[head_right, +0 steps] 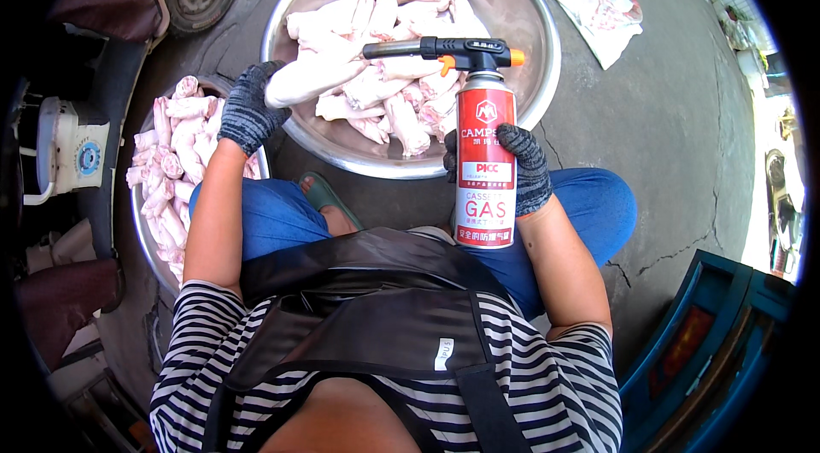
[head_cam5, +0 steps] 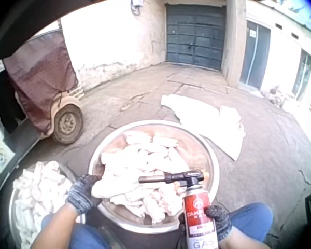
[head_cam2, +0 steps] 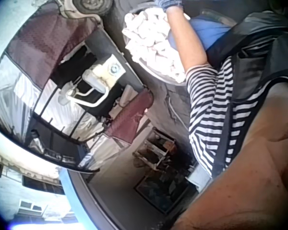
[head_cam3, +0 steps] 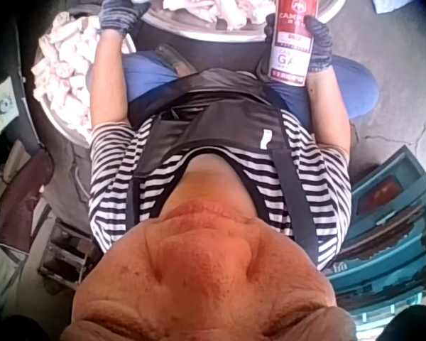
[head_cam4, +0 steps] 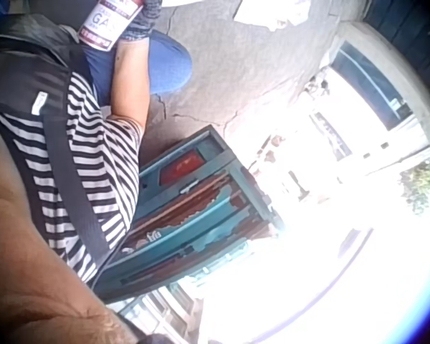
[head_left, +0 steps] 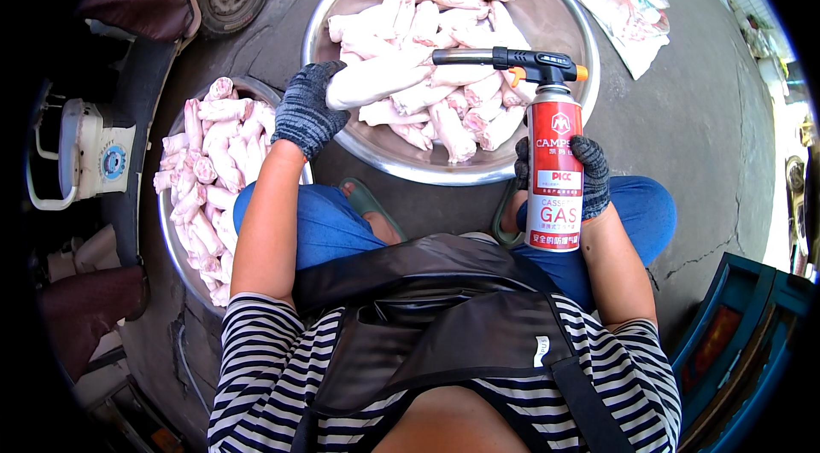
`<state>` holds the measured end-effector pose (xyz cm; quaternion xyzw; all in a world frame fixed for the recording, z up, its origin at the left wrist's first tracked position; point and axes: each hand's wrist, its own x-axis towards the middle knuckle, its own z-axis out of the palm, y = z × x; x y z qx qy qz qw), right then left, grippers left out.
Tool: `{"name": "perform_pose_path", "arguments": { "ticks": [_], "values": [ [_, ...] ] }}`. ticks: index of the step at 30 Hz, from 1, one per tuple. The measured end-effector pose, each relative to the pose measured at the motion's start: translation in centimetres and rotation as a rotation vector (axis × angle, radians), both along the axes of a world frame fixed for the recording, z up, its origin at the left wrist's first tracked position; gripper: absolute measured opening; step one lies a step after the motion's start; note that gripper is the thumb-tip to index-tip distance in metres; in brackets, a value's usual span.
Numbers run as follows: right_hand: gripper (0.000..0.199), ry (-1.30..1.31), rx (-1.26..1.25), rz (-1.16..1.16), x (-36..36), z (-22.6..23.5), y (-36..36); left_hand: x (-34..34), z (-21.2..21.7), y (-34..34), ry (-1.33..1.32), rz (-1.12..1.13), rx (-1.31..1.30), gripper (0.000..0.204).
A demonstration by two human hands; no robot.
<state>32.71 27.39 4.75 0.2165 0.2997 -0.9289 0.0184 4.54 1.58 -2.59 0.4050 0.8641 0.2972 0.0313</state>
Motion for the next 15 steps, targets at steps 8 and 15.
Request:
{"name": "perform_pose_path", "arguments": {
  "ticks": [8,15],
  "values": [
    [0.064,-0.04,0.029,-0.011,0.04,0.33,-0.51,0.17,-1.02,-0.07,-0.058,0.007,0.049,0.064],
    [0.062,-0.058,0.028,-0.007,0.01,0.09,-0.58,0.35,-0.88,0.29,-0.021,0.029,0.024,0.062]
  ]
}}
